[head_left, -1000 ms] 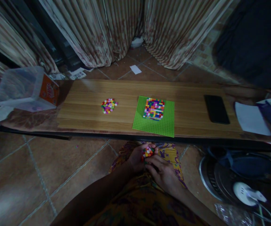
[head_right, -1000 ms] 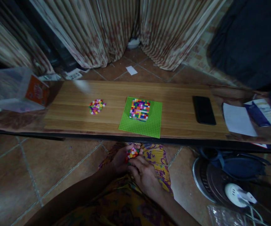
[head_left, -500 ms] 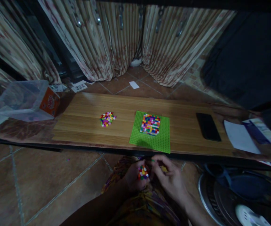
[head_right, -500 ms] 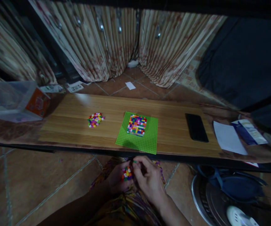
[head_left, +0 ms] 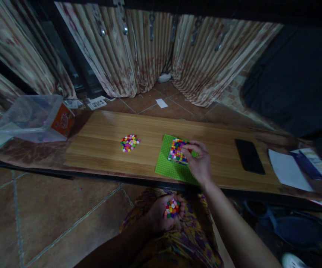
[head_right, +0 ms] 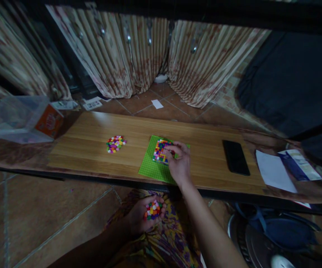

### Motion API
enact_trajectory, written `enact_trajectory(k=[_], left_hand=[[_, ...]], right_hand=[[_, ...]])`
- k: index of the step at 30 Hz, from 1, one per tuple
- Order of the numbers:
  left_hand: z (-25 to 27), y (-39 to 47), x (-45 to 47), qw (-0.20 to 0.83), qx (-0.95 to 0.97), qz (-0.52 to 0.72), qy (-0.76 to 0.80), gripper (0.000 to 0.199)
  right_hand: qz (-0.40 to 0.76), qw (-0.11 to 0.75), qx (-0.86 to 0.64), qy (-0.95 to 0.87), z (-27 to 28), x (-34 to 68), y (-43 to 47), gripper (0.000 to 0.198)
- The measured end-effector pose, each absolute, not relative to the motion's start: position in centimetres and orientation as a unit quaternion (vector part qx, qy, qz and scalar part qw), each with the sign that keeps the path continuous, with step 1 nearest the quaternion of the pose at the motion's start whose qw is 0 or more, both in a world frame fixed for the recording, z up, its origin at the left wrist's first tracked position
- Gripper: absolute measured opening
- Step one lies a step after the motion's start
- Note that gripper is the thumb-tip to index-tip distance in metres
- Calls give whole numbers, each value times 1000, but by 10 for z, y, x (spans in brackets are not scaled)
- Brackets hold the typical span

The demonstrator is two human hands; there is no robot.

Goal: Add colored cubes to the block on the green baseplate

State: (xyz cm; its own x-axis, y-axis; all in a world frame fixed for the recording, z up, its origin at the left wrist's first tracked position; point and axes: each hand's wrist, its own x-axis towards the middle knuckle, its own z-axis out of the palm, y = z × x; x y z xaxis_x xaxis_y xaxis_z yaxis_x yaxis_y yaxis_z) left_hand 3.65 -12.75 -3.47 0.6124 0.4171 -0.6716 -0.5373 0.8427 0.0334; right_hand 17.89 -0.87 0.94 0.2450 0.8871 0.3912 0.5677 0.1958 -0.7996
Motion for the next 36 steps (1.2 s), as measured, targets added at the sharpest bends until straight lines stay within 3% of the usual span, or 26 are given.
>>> enact_trajectory(k=[6,17,30,36], left_hand=[[-38,-127,37,890,-88,260,365,19],[-42,-128,38,891,-85,257,364,18],[-44,-131,38,885,-75,256,381,17],[-37,-132,35,888,-75,279,357,23]], right_hand=[[171,495,-638,-564,-6,176,5,13],[329,585,-603,-431,-22,171,13,16],[291,577,-602,-470,-20,171,8,17],[269,590,-593,-477,-1,185,-37,23]])
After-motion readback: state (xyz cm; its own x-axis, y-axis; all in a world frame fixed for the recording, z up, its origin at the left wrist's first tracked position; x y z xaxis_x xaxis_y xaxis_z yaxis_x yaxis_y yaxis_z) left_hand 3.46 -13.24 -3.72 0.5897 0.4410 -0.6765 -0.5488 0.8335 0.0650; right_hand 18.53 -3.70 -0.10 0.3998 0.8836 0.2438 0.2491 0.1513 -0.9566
